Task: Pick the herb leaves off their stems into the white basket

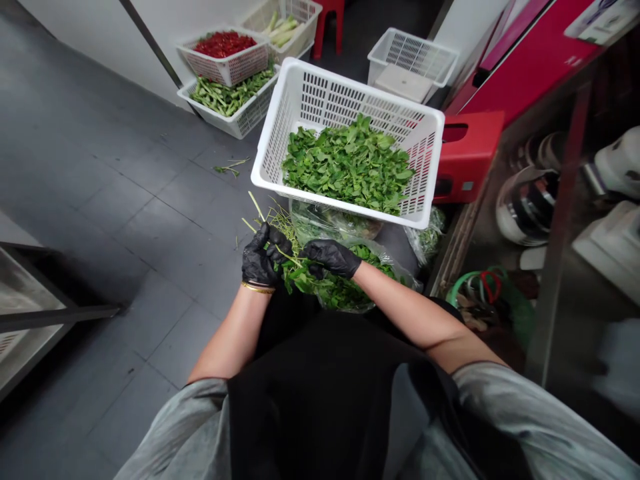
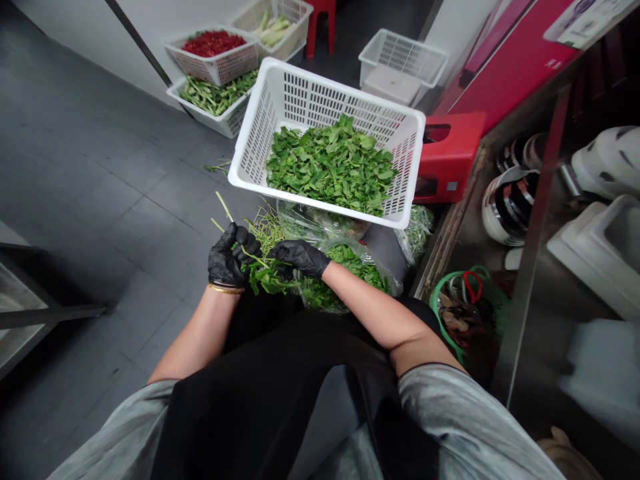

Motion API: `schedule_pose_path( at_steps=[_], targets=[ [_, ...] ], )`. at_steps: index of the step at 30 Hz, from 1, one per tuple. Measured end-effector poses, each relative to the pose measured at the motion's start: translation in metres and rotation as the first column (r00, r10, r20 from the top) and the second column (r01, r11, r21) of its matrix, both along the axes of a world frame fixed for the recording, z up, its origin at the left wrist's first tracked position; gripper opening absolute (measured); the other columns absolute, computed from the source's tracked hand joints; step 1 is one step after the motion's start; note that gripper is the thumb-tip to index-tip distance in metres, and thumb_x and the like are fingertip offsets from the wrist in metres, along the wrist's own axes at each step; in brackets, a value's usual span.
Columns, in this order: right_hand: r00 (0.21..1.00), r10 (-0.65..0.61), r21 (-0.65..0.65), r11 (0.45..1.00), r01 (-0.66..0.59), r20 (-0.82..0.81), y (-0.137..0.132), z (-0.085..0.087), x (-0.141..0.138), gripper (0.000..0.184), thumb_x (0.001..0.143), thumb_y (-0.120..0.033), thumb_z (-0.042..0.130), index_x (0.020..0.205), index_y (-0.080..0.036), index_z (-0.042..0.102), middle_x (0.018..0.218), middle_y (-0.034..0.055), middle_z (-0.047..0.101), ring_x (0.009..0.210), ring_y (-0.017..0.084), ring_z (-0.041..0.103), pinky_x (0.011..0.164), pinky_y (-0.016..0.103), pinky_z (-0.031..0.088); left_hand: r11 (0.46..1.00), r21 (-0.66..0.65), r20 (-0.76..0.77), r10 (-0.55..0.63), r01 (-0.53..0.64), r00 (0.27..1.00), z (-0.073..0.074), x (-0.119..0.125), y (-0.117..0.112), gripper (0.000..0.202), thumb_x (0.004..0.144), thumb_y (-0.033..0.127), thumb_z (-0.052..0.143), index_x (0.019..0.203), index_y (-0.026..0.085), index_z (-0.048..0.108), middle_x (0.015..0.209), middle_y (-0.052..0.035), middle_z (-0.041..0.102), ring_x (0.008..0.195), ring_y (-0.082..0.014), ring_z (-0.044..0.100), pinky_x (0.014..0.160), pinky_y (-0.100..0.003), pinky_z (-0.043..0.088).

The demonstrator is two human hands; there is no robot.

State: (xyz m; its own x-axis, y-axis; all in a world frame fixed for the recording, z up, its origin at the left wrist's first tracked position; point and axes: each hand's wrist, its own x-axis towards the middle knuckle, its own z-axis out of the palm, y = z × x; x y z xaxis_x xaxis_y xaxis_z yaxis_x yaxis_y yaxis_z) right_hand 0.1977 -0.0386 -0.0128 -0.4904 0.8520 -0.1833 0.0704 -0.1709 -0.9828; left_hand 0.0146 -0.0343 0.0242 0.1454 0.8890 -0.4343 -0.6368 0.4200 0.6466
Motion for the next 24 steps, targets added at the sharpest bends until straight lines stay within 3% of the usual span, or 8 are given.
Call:
schedule_pose_path(
  at_steps=[5, 8, 12, 14, 17, 20, 22, 24],
  targets=[
    [0.99, 0.14, -0.133, 0.981, -0.141, -0.011, -0.003, 0.006, -0.017, 0.044, 0.068, -0.055, 0.077, 0.064, -0.017, 0.054, 0.058, -0.0057, 0.048, 0.056, 0.009, 0.044, 0.056, 0.023, 0.038, 1.0, 0.002, -0.032, 0.024, -0.024, 0.999, -0.002, 0.006, -0.006, 0.045, 0.095, 0.05, 0.052, 0.062, 0.019, 0.047, 0.051, 0.0048, 0.031, 0.04, -0.0078, 0.033, 0.038, -0.022, 0.03],
    [0.98, 0.199, -0.254, 0.947, -0.196, -0.017, -0.004, 0.01, -0.008, 0.041, 0.066, -0.05, 0.079, 0.062, -0.018, 0.054, 0.051, -0.0076, 0.046, 0.047, 0.008, 0.041, 0.048, 0.023, 0.034, 0.998, 0.01, -0.057, 0.063, -0.062, 0.996, -0.005, 0.002, -0.005, 0.046, 0.092, 0.05, 0.058, 0.061, 0.019, 0.046, 0.05, 0.0054, 0.029, 0.041, -0.0074, 0.034, 0.039, -0.021, 0.03],
    [0.962, 0.273, -0.307, 0.916, -0.259, 0.005, -0.001, 0.008, 0.005, 0.034, 0.063, -0.041, 0.082, 0.065, -0.016, 0.059, 0.049, -0.0076, 0.047, 0.044, 0.007, 0.04, 0.044, 0.022, 0.03, 0.991, 0.039, -0.048, 0.128, -0.126, 0.991, -0.013, -0.004, 0.001, 0.042, 0.09, 0.046, 0.063, 0.061, 0.019, 0.047, 0.049, 0.0057, 0.032, 0.04, -0.0067, 0.035, 0.037, -0.02, 0.028],
    [0.981, 0.194, -0.318, 0.93, -0.186, -0.006, 0.002, 0.004, 0.002, 0.038, 0.059, -0.04, 0.085, 0.064, -0.017, 0.056, 0.047, -0.0074, 0.048, 0.043, 0.008, 0.041, 0.042, 0.022, 0.029, 0.986, 0.043, -0.049, 0.165, -0.163, 0.985, -0.018, -0.007, 0.004, 0.042, 0.089, 0.045, 0.065, 0.062, 0.02, 0.047, 0.048, 0.0059, 0.033, 0.039, -0.007, 0.036, 0.036, -0.021, 0.028],
    [0.985, -0.173, -0.332, 0.93, 0.157, -0.021, 0.011, -0.006, -0.006, 0.047, 0.055, -0.046, 0.086, 0.062, -0.02, 0.047, 0.043, -0.0079, 0.046, 0.039, 0.008, 0.041, 0.039, 0.022, 0.03, 0.97, 0.036, -0.084, 0.241, -0.239, 0.967, -0.025, -0.014, 0.009, 0.043, 0.088, 0.047, 0.066, 0.061, 0.019, 0.047, 0.046, 0.0065, 0.035, 0.038, -0.0069, 0.038, 0.036, -0.02, 0.029],
    [0.831, -0.553, -0.397, 0.777, 0.487, -0.062, 0.02, -0.01, -0.008, 0.054, 0.054, -0.053, 0.086, 0.064, -0.022, 0.043, 0.042, -0.0106, 0.041, 0.037, 0.007, 0.04, 0.038, 0.022, 0.034, 0.954, 0.042, -0.196, 0.299, -0.297, 0.934, -0.031, -0.023, 0.013, 0.042, 0.085, 0.047, 0.068, 0.061, 0.017, 0.052, 0.046, 0.0062, 0.04, 0.038, -0.0067, 0.044, 0.035, -0.019, 0.031],
    [0.787, -0.604, -0.435, 0.747, 0.503, -0.125, 0.024, -0.009, -0.003, 0.057, 0.049, -0.054, 0.088, 0.067, -0.022, 0.045, 0.043, -0.0121, 0.04, 0.037, 0.006, 0.039, 0.038, 0.021, 0.035, 0.968, 0.044, -0.328, 0.248, -0.248, 0.912, -0.034, -0.029, 0.016, 0.033, 0.08, 0.042, 0.074, 0.069, 0.015, 0.058, 0.053, 0.0035, 0.053, 0.043, -0.0087, 0.055, 0.034, -0.018, 0.031],
    [0.833, -0.524, -0.42, 0.806, 0.418, -0.178, 0.026, -0.005, 0.003, 0.058, 0.046, -0.054, 0.09, 0.071, -0.021, 0.05, 0.045, -0.012, 0.041, 0.038, 0.006, 0.04, 0.037, 0.022, 0.036, 0.992, -0.004, -0.449, 0.112, -0.127, 0.887, -0.037, -0.033, 0.019, 0.026, 0.071, 0.03, 0.081, 0.081, 0.013, 0.064, 0.067, -0.0015, 0.065, 0.054, -0.0134, 0.066, 0.033, -0.016, 0.029]
  ],
)
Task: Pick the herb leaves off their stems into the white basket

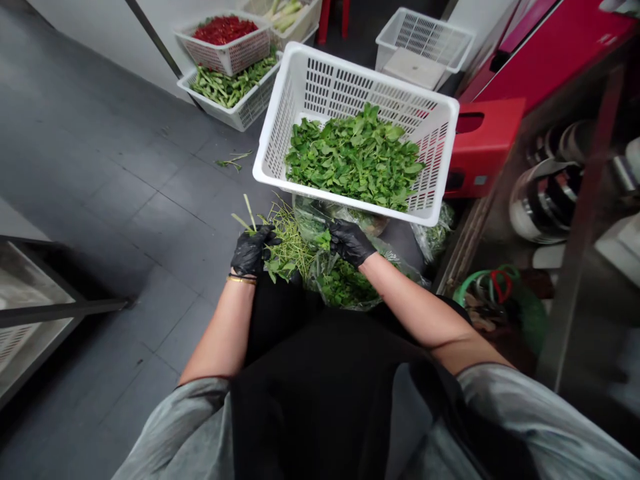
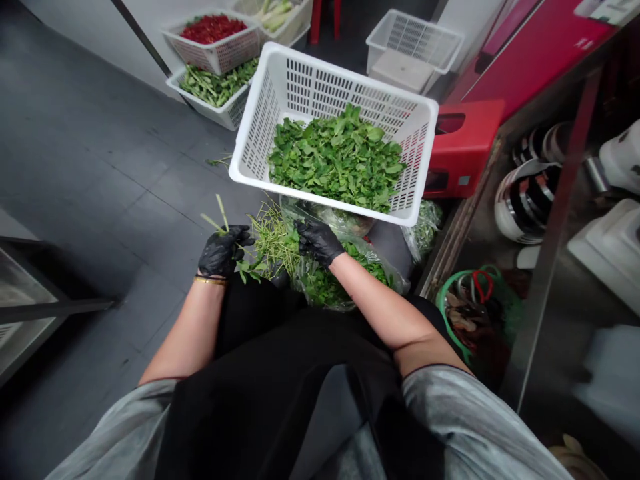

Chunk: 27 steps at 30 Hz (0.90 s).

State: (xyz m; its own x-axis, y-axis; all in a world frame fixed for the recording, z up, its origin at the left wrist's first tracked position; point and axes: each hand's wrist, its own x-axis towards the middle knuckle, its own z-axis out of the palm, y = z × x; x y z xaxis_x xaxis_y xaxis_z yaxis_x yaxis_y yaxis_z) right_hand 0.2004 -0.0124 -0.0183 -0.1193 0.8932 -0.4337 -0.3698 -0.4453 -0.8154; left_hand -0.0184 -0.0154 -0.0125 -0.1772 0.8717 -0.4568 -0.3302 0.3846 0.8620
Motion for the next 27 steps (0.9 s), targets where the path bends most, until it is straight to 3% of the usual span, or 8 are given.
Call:
schedule_pose_path(
  at_steps=[4, 9, 11, 15, 19, 22, 24, 27],
  targets=[
    [0.986, 0.149, 0.066, 0.986, -0.154, 0.069, 0.002, 0.005, 0.005, 0.056, 0.051, -0.057, 0.088, 0.074, -0.019, 0.054, 0.046, -0.0102, 0.043, 0.039, 0.007, 0.041, 0.038, 0.023, 0.038, 0.991, -0.103, -0.034, -0.093, 0.089, 0.995, -0.002, -0.008, 0.005, 0.04, 0.055, 0.003, 0.083, 0.09, 0.012, 0.066, 0.091, -0.0081, 0.072, 0.07, -0.0183, 0.073, 0.04, -0.016, 0.045],
    [0.934, 0.279, 0.103, 0.946, -0.307, 0.225, 0.004, -0.007, -0.009, 0.042, 0.067, -0.051, 0.081, 0.077, -0.018, 0.058, 0.056, -0.0053, 0.053, 0.049, 0.009, 0.049, 0.047, 0.022, 0.043, 0.995, 0.059, 0.198, -0.085, 0.074, 0.977, 0.004, -0.015, 0.004, 0.048, 0.06, -0.004, 0.069, 0.103, 0.015, 0.068, 0.12, -0.0122, 0.071, 0.108, -0.0246, 0.07, 0.057, -0.02, 0.059],
    [0.922, 0.31, 0.108, 0.934, -0.341, 0.233, 0.004, -0.014, -0.02, 0.036, 0.074, -0.049, 0.076, 0.081, -0.017, 0.061, 0.061, -0.0039, 0.056, 0.054, 0.01, 0.053, 0.051, 0.022, 0.045, 0.994, 0.106, 0.258, -0.066, 0.04, 0.964, 0.005, -0.013, 0.003, 0.04, 0.068, 0.003, 0.068, 0.105, 0.017, 0.07, 0.12, -0.0112, 0.072, 0.114, -0.0247, 0.067, 0.062, -0.021, 0.06],
    [0.89, 0.35, 0.146, 0.903, -0.404, 0.293, 0.006, -0.012, -0.042, 0.037, 0.087, -0.054, 0.059, 0.089, -0.018, 0.064, 0.062, -0.0026, 0.055, 0.05, 0.012, 0.053, 0.052, 0.025, 0.045, 0.998, 0.058, 0.378, -0.004, -0.019, 0.926, 0.002, 0.003, -0.001, 0.016, 0.079, 0.019, 0.064, 0.092, 0.015, 0.073, 0.101, -0.0122, 0.077, 0.113, -0.0294, 0.068, 0.084, -0.038, 0.062],
    [0.711, 0.325, 0.266, 0.766, -0.584, 0.624, 0.008, -0.002, -0.054, 0.038, 0.087, -0.054, 0.063, 0.097, -0.018, 0.069, 0.083, 0.0039, 0.069, 0.076, 0.018, 0.066, 0.074, 0.029, 0.049, 0.998, 0.057, 0.373, -0.025, 0.003, 0.928, -0.005, 0.023, -0.004, 0.011, 0.075, 0.017, 0.066, 0.083, 0.015, 0.075, 0.094, -0.0111, 0.078, 0.11, -0.0302, 0.069, 0.092, -0.042, 0.058],
    [0.631, 0.31, 0.268, 0.71, -0.651, 0.712, 0.008, -0.01, -0.055, 0.04, 0.08, -0.051, 0.072, 0.101, -0.018, 0.071, 0.101, 0.0076, 0.073, 0.099, 0.023, 0.066, 0.086, 0.032, 0.048, 0.994, 0.083, 0.333, -0.102, 0.078, 0.937, -0.007, 0.031, -0.005, 0.012, 0.072, 0.016, 0.07, 0.083, 0.015, 0.075, 0.095, -0.0093, 0.078, 0.107, -0.028, 0.07, 0.09, -0.038, 0.057],
    [0.678, 0.318, 0.275, 0.739, -0.615, 0.663, 0.008, -0.022, -0.052, 0.041, 0.078, -0.051, 0.073, 0.099, -0.017, 0.072, 0.099, 0.0073, 0.074, 0.098, 0.023, 0.066, 0.087, 0.032, 0.048, 0.987, 0.068, 0.335, -0.157, 0.143, 0.929, -0.007, 0.032, -0.006, 0.018, 0.072, 0.022, 0.073, 0.089, 0.016, 0.076, 0.098, -0.0095, 0.077, 0.101, -0.0266, 0.071, 0.083, -0.036, 0.058],
    [0.801, 0.259, 0.266, 0.851, -0.454, 0.539, 0.011, -0.037, -0.044, 0.044, 0.078, -0.054, 0.07, 0.097, -0.014, 0.073, 0.085, 0.0048, 0.073, 0.083, 0.02, 0.065, 0.078, 0.031, 0.05, 0.977, 0.041, 0.268, -0.211, 0.207, 0.94, -0.006, 0.03, -0.01, 0.031, 0.071, 0.032, 0.079, 0.098, 0.017, 0.074, 0.092, -0.007, 0.075, 0.081, -0.0198, 0.071, 0.065, -0.028, 0.055]
  ],
)
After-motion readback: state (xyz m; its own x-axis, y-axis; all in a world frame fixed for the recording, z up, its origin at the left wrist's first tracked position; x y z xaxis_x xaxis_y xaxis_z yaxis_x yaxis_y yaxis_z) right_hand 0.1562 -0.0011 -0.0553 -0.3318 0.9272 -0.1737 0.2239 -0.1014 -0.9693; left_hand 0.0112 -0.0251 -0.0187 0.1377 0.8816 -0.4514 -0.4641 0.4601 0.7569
